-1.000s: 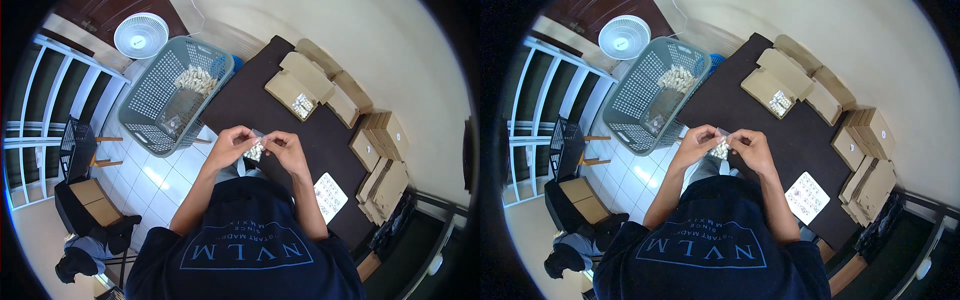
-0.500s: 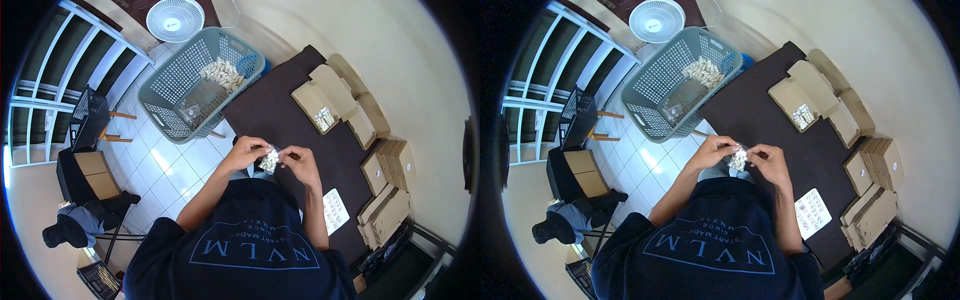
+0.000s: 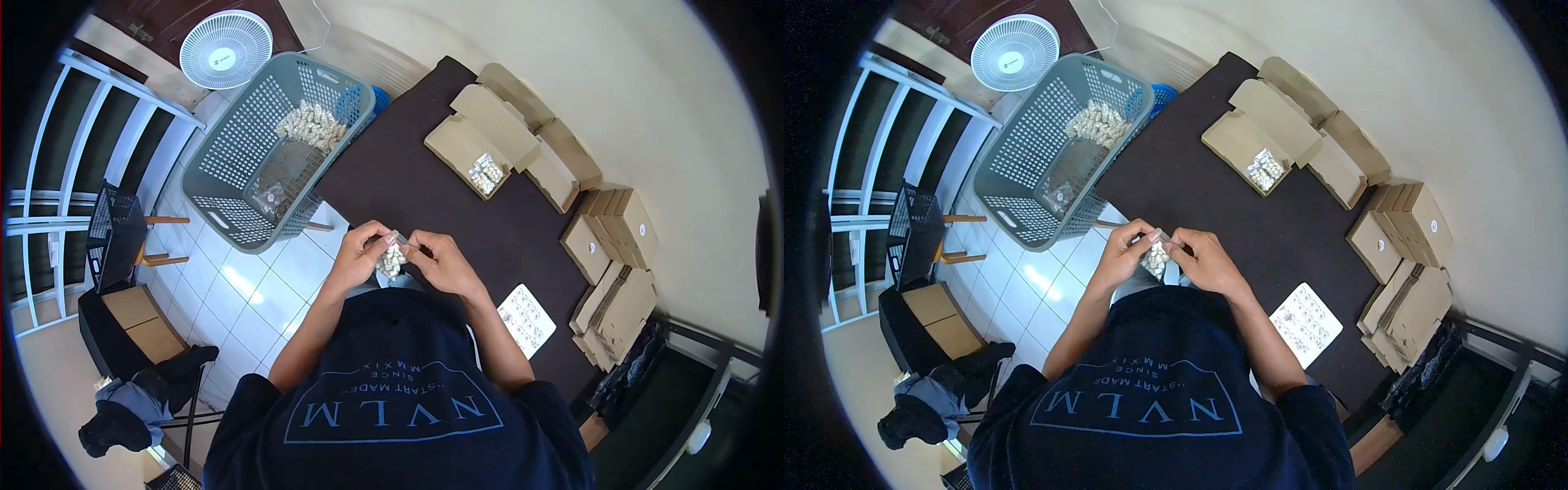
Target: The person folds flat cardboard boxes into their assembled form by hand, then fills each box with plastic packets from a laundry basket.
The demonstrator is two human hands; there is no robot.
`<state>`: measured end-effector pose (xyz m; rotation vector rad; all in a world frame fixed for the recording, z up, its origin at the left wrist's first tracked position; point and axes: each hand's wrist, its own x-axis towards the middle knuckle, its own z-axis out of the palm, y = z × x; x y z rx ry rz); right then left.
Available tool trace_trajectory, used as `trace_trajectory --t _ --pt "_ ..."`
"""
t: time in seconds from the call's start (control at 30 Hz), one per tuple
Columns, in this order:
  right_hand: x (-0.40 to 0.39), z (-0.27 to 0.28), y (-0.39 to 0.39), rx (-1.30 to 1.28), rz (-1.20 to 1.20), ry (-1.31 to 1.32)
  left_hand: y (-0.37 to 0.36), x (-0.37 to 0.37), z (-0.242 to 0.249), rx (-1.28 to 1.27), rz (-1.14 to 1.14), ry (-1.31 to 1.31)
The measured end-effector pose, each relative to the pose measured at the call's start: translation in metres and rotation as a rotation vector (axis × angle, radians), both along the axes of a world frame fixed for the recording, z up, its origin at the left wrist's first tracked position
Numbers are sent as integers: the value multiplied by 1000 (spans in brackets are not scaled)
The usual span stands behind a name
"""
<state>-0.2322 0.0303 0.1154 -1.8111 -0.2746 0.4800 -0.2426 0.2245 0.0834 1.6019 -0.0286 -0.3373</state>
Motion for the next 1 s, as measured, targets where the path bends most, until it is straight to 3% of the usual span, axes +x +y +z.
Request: trace_trajectory --t 0.2,0.27,0.37,0.43,0.57,0.63,0.77,0.87,1.0 --pt "1 1 -7 -56 -11 3 -6 2 -6 -16 33 -40" --pt "1 -11 -5 28 -186 36 -9 4 -12 -37 68 -91" --pt "3 -20 2 196 -201 53 -7 10 -16 -20 59 -169" --pt "8 -15 -2 140 -142 43 -7 14 -11 56 -35 -194" --pt "24 -24 -19 30 -65 15 -12 17 0 -43 8 -103" --pt "40 -22 -32 38 -232 147 -1 23 1 3 10 -69" --pt "86 -56 -77 164 -625 165 34 36 -2 79 101 -49" --pt "122 -80 -99 -74 -826 169 65 47 -14 124 189 -67" --pt "159 -145 -119 -300 -784 112 107 70 -19 100 261 -38"
